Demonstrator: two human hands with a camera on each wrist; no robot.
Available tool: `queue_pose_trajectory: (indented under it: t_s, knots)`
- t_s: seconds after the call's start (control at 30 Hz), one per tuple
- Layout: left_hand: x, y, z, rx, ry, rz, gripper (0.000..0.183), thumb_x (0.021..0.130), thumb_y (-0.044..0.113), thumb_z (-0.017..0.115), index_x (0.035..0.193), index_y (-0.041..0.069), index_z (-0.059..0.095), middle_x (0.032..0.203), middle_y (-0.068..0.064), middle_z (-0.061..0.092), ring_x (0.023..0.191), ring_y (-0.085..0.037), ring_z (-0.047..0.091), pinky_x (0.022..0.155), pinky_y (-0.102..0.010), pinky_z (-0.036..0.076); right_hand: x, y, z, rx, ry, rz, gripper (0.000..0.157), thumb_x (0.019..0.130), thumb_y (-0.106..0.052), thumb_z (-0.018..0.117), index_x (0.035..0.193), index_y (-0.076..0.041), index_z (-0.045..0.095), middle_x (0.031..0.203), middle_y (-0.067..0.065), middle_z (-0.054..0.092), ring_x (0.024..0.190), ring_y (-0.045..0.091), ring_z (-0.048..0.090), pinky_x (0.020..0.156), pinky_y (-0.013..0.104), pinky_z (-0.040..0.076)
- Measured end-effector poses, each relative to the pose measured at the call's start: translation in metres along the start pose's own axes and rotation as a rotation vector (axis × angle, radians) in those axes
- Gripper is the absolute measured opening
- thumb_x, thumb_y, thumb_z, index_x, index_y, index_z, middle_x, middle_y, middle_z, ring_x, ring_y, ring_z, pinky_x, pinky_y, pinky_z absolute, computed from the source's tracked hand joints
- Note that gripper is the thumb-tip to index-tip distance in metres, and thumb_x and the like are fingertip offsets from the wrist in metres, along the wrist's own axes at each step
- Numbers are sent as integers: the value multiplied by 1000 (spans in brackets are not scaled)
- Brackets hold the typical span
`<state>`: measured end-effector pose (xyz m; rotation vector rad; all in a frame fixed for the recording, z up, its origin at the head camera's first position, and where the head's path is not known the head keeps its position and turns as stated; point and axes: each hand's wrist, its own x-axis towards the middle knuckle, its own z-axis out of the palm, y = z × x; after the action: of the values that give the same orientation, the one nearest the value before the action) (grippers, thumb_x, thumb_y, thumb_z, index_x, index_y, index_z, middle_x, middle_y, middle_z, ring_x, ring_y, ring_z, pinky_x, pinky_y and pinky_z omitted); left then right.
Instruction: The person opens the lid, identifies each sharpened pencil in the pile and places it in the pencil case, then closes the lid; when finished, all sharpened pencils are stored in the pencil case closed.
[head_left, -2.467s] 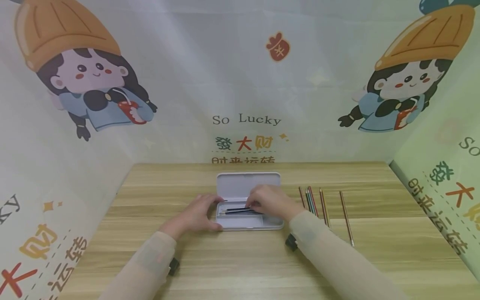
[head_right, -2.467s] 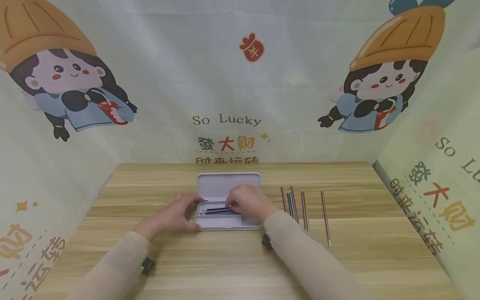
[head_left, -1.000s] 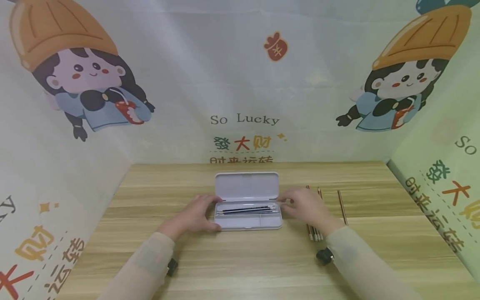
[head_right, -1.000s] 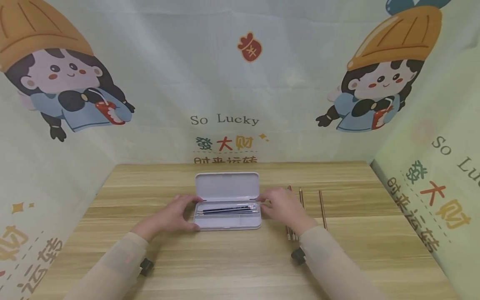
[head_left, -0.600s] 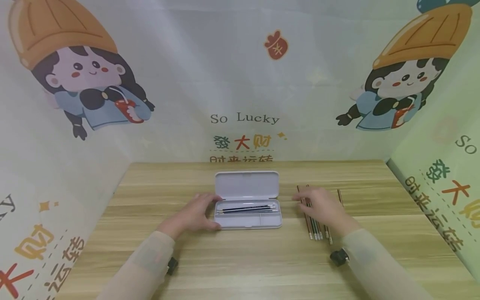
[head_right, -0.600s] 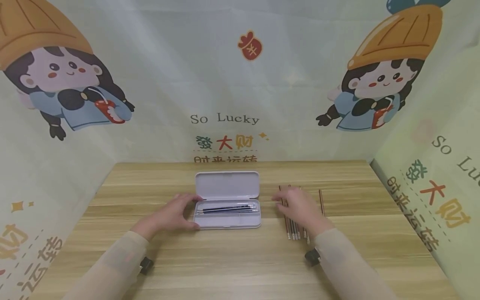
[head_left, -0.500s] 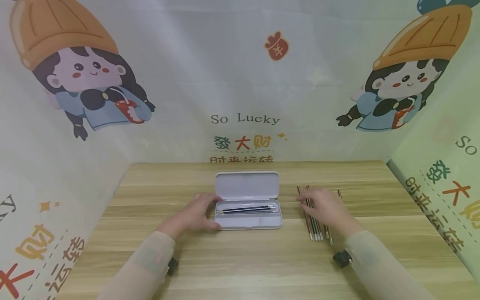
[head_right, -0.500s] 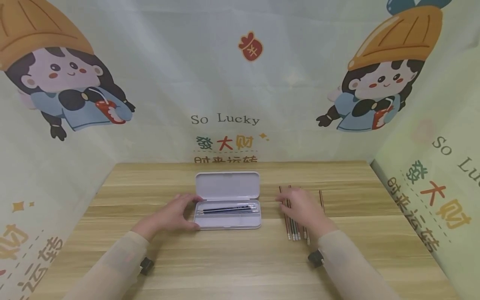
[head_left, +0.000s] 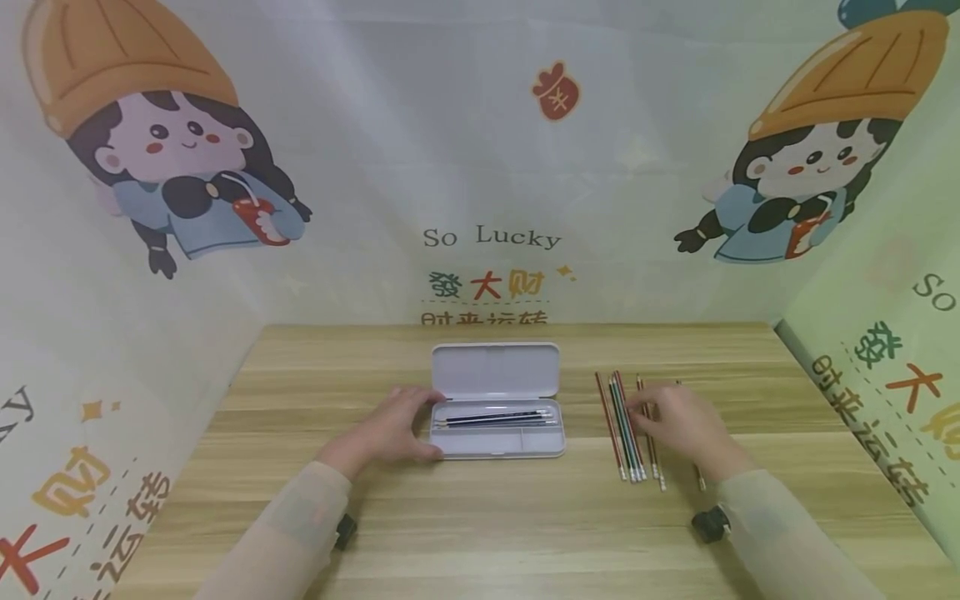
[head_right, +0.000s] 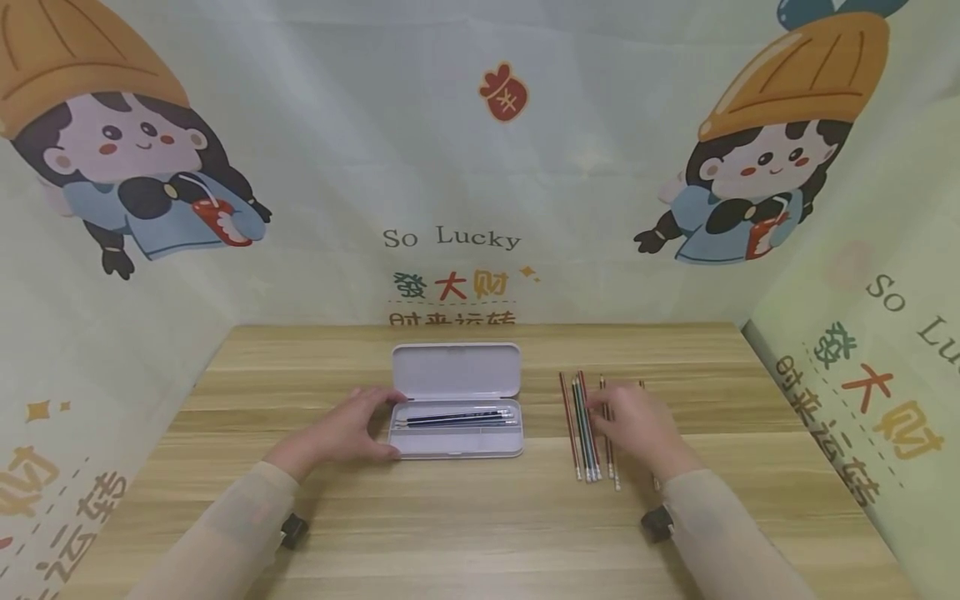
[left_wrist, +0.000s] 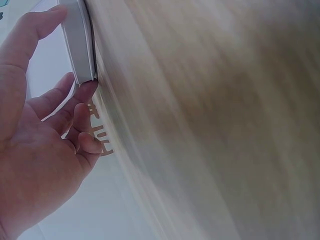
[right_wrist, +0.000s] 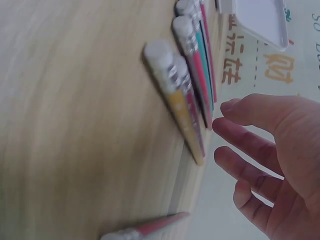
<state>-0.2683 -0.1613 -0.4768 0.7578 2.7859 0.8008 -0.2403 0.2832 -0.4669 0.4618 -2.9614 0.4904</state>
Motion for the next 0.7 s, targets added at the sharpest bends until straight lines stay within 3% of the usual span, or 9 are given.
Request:
queue_pose_trajectory:
  t_s: [0.2,0.7]
  knots:
    - [0,0,0,-9,-5,-1,84,71,27,92,143,5,55,146,-15,58,137,-36,48,120,-54,38,-1,6,0,10,-28,23,16,90,-14,76,105,-14,80,97,2,79,72,8,60,59,29,51]
    - [-1,1,-2,8,7,18,83,70,27,92,141,4,55,144,-17,59,134,-38,49,118,-55,40,-2,10,0,-2,-22,73,21,86,-13,78,107,-9,78,102,7,78,86,23,73,71,43,61]
